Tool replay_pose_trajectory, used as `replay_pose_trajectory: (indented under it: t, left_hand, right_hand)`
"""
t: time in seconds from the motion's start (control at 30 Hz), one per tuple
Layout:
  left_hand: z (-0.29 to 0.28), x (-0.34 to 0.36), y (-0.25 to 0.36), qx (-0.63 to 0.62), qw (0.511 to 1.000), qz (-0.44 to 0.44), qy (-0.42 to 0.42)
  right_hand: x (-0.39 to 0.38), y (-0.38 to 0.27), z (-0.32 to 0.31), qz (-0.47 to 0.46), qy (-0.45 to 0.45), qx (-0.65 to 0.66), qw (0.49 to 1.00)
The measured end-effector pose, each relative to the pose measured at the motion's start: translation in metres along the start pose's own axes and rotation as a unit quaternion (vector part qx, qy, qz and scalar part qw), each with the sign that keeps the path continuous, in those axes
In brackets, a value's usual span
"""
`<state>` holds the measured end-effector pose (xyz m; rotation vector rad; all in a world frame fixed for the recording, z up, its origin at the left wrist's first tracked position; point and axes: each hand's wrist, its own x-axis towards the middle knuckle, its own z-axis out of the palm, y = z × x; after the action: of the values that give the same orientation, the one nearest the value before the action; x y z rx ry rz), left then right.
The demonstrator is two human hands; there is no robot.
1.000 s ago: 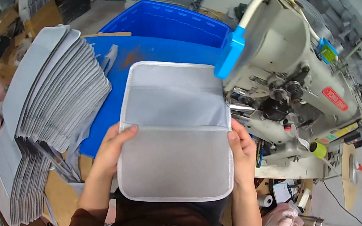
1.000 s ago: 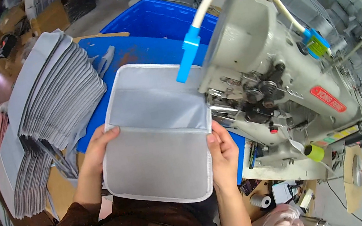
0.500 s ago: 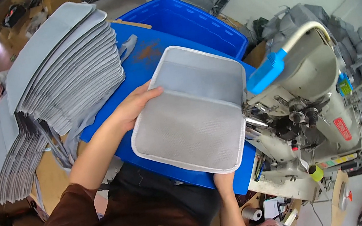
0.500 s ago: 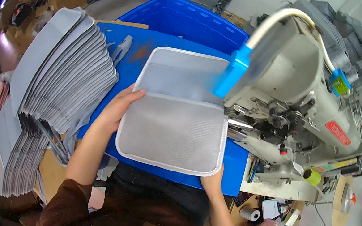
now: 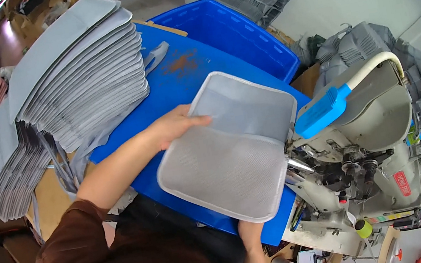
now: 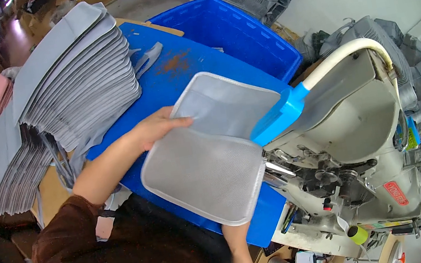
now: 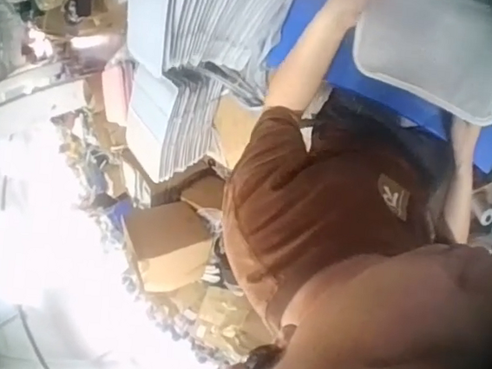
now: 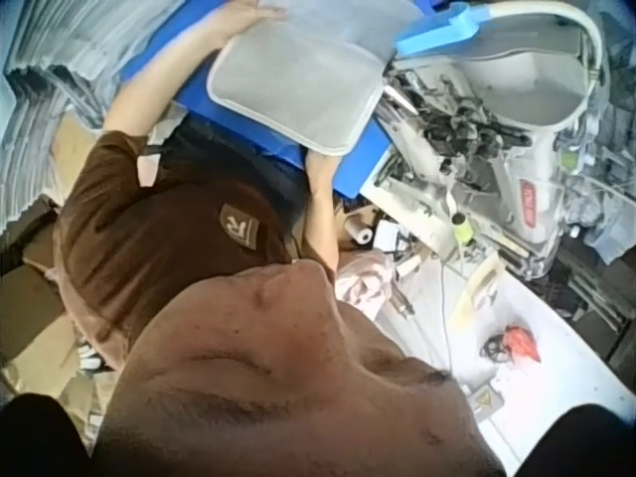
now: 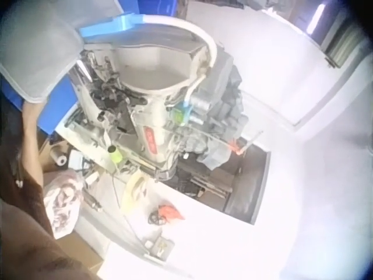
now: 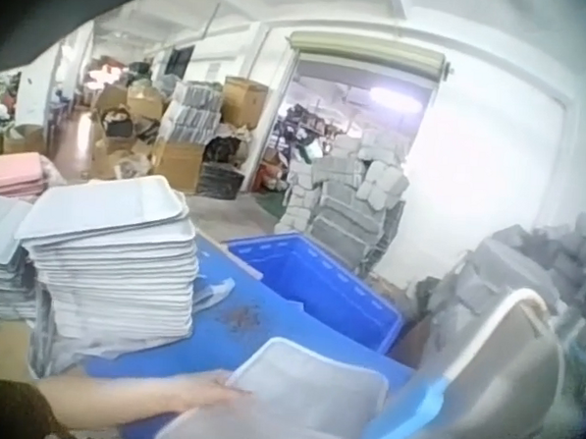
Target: Using an industrial sewing machine to attach mesh pockets and straps to fabric pouch panels.
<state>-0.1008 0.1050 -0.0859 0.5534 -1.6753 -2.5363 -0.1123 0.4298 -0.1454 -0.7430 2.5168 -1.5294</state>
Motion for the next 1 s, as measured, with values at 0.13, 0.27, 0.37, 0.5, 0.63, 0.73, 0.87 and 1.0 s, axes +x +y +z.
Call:
replay_pose_trajectory:
  t: [0.13, 0.27, 0.37, 0.5, 0.63, 0.73, 0.87, 1.0]
  left_hand:
    - [-0.021, 0.033, 0.045, 0.083, 0.991, 0.08, 0.064]
    - [-0.014, 0.059, 0.082, 0.279, 0.927, 0.221, 0.116]
    - [0.04, 0.026, 0.121, 0.434, 0.793, 0.392, 0.172]
    - [0.077, -0.043, 0.155, 0.503, 0.651, 0.522, 0.226]
    - [0.02, -0.031, 0.125, 0.467, 0.609, 0.613, 0.188]
    - [0.003, -0.064, 0.107, 0.366, 0.635, 0.612, 0.298]
    - [0.015, -0.103, 0.142, 0.269, 0.597, 0.648, 0.388]
    - [0.008, -0.077, 0.152, 0.36, 0.591, 0.591, 0.414]
  right_hand:
    - [0.008, -0.005, 0.002, 0.061, -0.026, 0.066, 0.996]
    - [0.011, -0.015, 0.008, 0.05, -0.012, 0.062, 0.997]
    - [0.011, -0.01, 0.009, 0.062, -0.017, 0.052, 0.997]
    - [0.011, -0.01, 0.007, 0.048, -0.016, 0.036, 0.998]
    - [0.008, -0.01, 0.008, 0.05, -0.02, 0.039, 0.998]
    - [0.013, -0.006, 0.013, 0.022, -0.003, 0.019, 1.0]
    - [0.007, -0.017, 0.005, 0.038, -0.007, 0.019, 0.999]
    - [0.013, -0.016, 0.005, 0.058, -0.008, 0.027, 0.998]
